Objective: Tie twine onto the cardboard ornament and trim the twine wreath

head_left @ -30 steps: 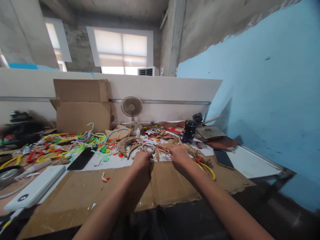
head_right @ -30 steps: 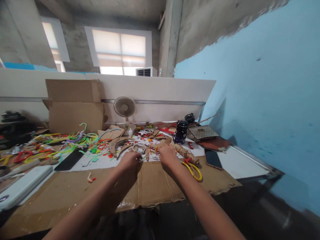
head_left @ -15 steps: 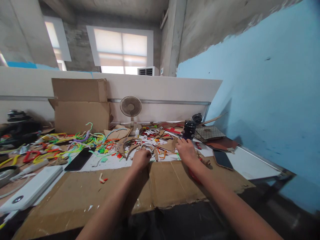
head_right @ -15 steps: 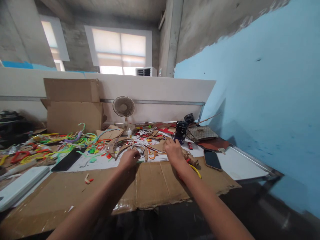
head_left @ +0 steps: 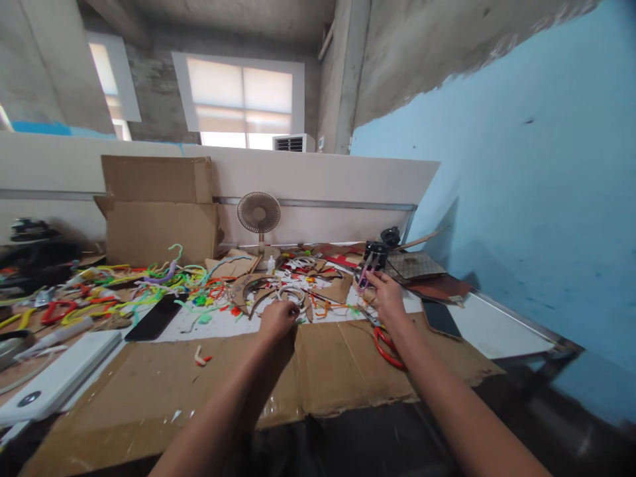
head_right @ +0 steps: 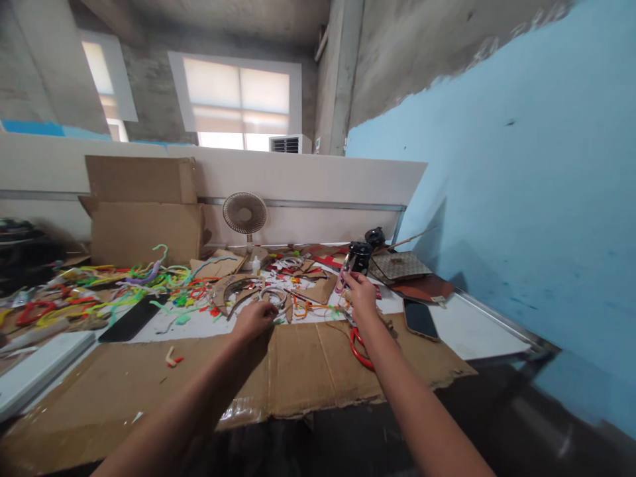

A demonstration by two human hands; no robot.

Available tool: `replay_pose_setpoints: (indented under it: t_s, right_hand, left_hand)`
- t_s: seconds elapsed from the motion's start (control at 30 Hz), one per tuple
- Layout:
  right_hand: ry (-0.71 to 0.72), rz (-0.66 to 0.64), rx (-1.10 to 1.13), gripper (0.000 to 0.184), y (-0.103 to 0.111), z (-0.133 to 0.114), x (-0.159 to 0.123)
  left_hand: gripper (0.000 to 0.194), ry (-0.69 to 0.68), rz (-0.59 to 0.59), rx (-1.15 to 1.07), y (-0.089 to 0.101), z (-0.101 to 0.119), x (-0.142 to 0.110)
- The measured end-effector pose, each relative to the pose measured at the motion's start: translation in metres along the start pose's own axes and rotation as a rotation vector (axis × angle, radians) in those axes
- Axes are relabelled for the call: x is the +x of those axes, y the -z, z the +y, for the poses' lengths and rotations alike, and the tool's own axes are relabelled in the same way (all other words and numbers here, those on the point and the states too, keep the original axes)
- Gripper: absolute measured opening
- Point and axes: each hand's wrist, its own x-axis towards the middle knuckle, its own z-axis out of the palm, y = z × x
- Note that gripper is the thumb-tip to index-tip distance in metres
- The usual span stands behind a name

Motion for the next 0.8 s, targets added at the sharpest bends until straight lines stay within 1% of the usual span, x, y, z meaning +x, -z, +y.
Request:
replay_pose_setpoints:
  t_s: [0.07,0.17,0.27,0.4,0.5,0.6,0.67,0.8]
  right_hand:
    - [-0.022,0.028,0.046,0.042,-0.001,-0.005,0.001]
    - [-0.062,0.007,0.1,0.04,-0.003,-0.015,-0.002]
    - [-0.12,-0.084,0.12,0.037,-0.01,-0.023,-0.014]
    - [-0.211,-0.255,0.086,0.03,-0.024,-0.027,-0.041]
    - [-0.268,-0.371,0.048,0.025,-0.036,-0.025,-0.063]
    - [-0.321,-0.458,0.024,0.022,-0.045,-0.021,-0.08]
    - [-0.354,-0.492,0.014,0.021,-0.048,-0.017,-0.087]
    - [-0.409,-0.529,-0.013,0.025,-0.051,-0.007,-0.094]
  left_hand:
    - [0.025,-0.004,-0.007,0.008,0.0,0.002,0.0]
    - [0.022,-0.011,-0.014,0.029,0.0,0.008,0.001]
    - [0.018,-0.024,-0.023,0.051,-0.001,0.015,0.003]
    - [0.013,-0.038,-0.028,0.067,-0.005,0.023,0.007]
    - [0.013,-0.026,-0.015,0.065,-0.007,0.027,0.009]
    - [0.019,0.008,0.017,0.046,-0.009,0.026,0.009]
    - [0.022,0.037,0.045,0.023,-0.009,0.024,0.009]
    - [0.025,0.102,0.096,-0.067,-0.009,0.016,0.01]
